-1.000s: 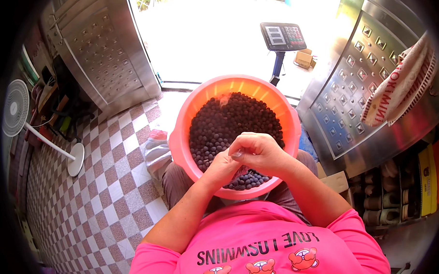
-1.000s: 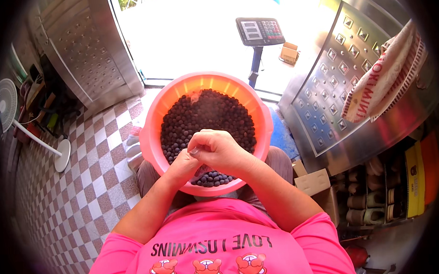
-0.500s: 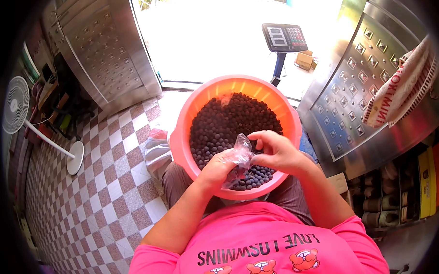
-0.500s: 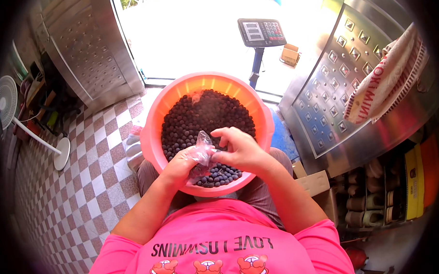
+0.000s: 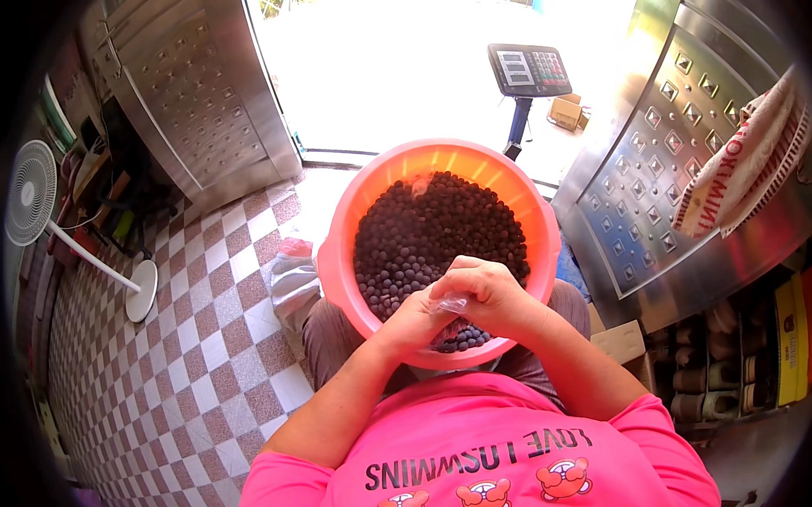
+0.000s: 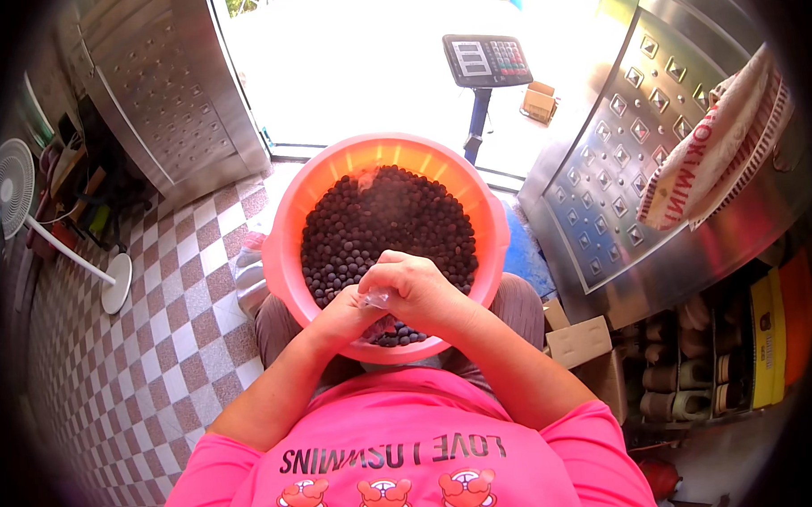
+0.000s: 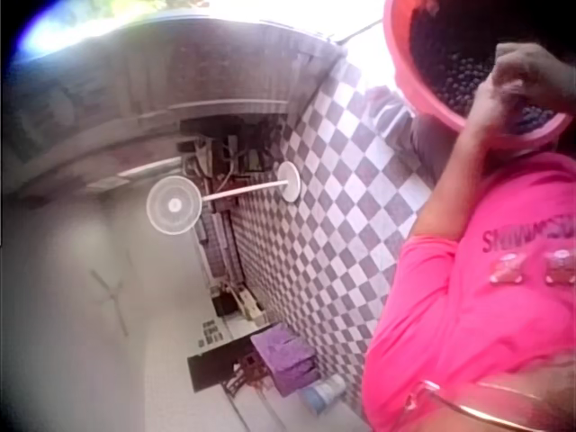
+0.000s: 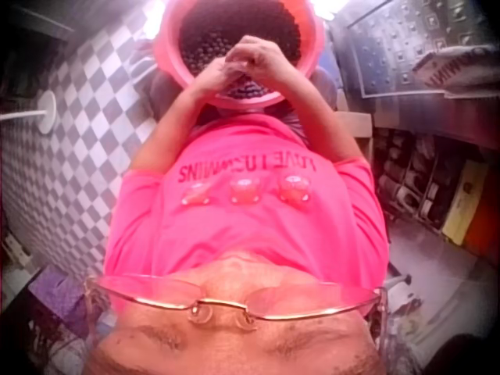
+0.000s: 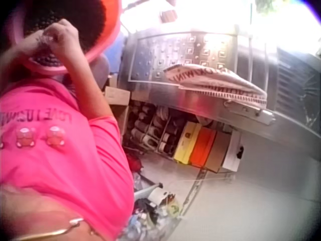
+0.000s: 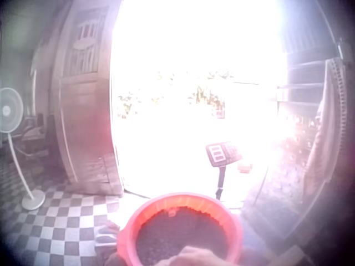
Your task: The person picks up dark berries from a large red bucket, places them into small plastic bags by hand, and sets the bags aside into a cardboard box.
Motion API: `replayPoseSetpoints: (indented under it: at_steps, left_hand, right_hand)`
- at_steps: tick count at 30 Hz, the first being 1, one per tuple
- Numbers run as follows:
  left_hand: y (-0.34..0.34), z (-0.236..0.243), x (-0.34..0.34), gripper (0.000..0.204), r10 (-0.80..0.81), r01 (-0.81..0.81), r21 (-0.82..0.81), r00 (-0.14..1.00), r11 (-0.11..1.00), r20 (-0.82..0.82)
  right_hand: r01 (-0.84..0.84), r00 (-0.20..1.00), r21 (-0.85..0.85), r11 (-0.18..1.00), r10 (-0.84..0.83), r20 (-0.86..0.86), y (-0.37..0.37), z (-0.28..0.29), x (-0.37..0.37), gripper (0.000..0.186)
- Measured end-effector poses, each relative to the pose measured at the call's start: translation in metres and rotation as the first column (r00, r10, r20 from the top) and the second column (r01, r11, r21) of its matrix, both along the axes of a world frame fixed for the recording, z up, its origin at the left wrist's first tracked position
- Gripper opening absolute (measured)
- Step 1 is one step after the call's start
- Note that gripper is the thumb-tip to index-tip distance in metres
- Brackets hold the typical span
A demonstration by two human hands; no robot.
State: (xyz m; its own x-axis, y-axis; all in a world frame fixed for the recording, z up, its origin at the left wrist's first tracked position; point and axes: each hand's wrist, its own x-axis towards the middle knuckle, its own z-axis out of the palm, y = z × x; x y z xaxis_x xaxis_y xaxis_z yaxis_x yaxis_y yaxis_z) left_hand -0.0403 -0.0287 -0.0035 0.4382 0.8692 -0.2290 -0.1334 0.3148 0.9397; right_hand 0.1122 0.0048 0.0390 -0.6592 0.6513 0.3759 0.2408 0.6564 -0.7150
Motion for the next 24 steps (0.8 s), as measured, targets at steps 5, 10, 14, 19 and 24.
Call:
replayPoseSetpoints:
  at_steps: [5, 10, 14, 19, 24]
  left_hand:
    - [0.003, -0.008, 0.001, 0.017, -0.030, 0.044, 0.130, 0.994, 0.990, -0.103]
    - [0.008, -0.009, 0.011, 0.017, -0.072, 0.063, 0.126, 0.995, 0.990, 0.068]
    - [0.003, -0.004, 0.006, 0.018, -0.012, 0.013, -0.015, 0.997, 1.000, 0.079]
    - [0.005, -0.024, -0.002, 0.020, 0.465, -0.048, 0.801, 0.835, 0.596, -0.295]
    - [-0.003, -0.004, -0.006, 0.010, 0.496, -0.020, 0.781, 0.783, 0.624, -0.375]
  right_hand:
    - [0.059, 0.998, -0.085, 0.995, -0.060, -0.021, -0.004, 0.009, -0.003, 0.017]
    - [0.080, 0.994, -0.078, 0.994, -0.085, -0.062, -0.006, 0.010, -0.007, 0.017]
    - [0.177, 0.979, -0.102, 0.979, -0.186, -0.087, -0.005, 0.009, -0.004, 0.013]
    - [0.281, 0.955, -0.089, 0.956, -0.288, -0.071, -0.004, 0.001, 0.001, 0.007]
    - [0.337, 0.930, -0.186, 0.923, -0.357, -0.087, -0.001, -0.010, 0.010, 0.004]
